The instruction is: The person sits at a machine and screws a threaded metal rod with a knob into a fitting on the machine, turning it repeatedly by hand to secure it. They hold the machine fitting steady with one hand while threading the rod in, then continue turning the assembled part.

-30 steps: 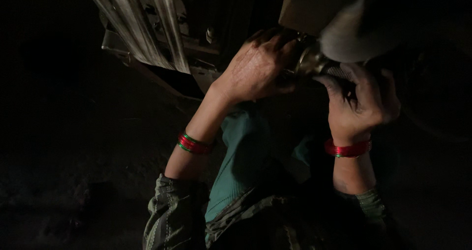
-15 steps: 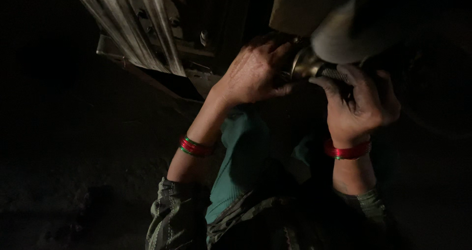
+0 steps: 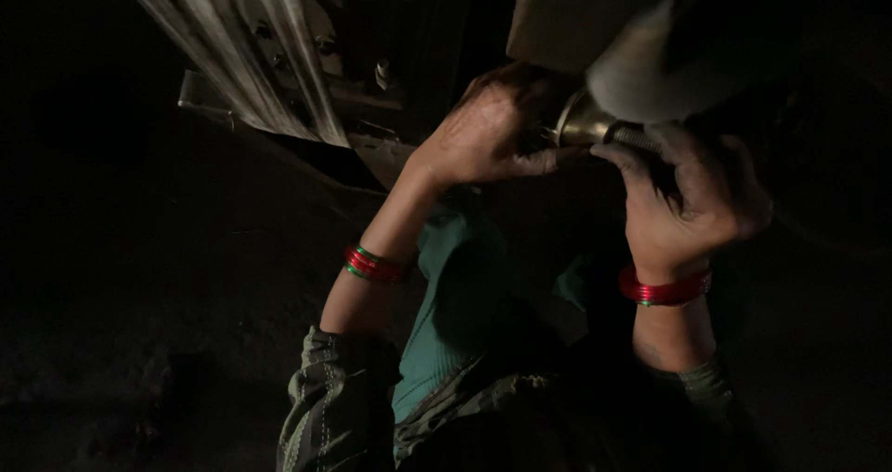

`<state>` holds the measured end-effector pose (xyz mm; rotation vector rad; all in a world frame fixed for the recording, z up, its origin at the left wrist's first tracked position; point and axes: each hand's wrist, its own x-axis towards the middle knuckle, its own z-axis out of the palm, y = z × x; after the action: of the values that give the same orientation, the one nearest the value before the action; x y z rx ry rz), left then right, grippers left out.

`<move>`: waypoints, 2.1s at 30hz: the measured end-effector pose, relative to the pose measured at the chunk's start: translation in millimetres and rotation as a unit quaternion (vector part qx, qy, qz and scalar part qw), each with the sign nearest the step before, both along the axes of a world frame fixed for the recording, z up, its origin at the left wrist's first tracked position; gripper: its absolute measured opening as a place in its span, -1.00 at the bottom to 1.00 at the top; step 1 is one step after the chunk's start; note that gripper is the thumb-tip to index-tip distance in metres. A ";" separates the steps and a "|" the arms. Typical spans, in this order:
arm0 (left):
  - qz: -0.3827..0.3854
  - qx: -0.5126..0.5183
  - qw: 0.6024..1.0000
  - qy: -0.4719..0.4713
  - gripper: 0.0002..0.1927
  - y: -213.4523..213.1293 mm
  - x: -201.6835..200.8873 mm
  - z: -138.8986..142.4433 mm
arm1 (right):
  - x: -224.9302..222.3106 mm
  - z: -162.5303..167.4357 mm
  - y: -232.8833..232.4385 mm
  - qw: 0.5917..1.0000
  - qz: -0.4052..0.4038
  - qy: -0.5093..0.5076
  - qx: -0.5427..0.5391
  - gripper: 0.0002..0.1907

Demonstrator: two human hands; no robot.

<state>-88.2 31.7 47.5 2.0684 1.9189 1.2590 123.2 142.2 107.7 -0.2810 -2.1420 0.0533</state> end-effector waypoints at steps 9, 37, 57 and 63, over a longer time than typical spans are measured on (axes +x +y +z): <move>0.053 0.037 0.997 0.053 -0.06 -20.4 -3.4 10.6 | -2.1 4.2 -8.9 1.000 0.000 0.005 0.029 -0.63; 0.015 -0.020 1.000 0.011 -0.29 3.2 -2.1 3.4 | 4.7 -26.1 15.1 0.997 0.005 0.048 -0.056 -0.52; -0.070 0.092 0.993 -0.027 -0.41 9.9 -25.3 8.4 | -5.0 -23.4 11.4 0.996 -0.004 0.040 -0.083 -0.52; -0.017 -0.243 0.970 -0.024 -0.44 14.6 -22.1 13.1 | 2.9 -20.5 9.9 0.997 -0.013 0.025 -0.075 -0.59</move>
<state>-110.3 46.3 60.6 1.7904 1.9152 0.7212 126.1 152.1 87.2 -0.3898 -2.0868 0.2044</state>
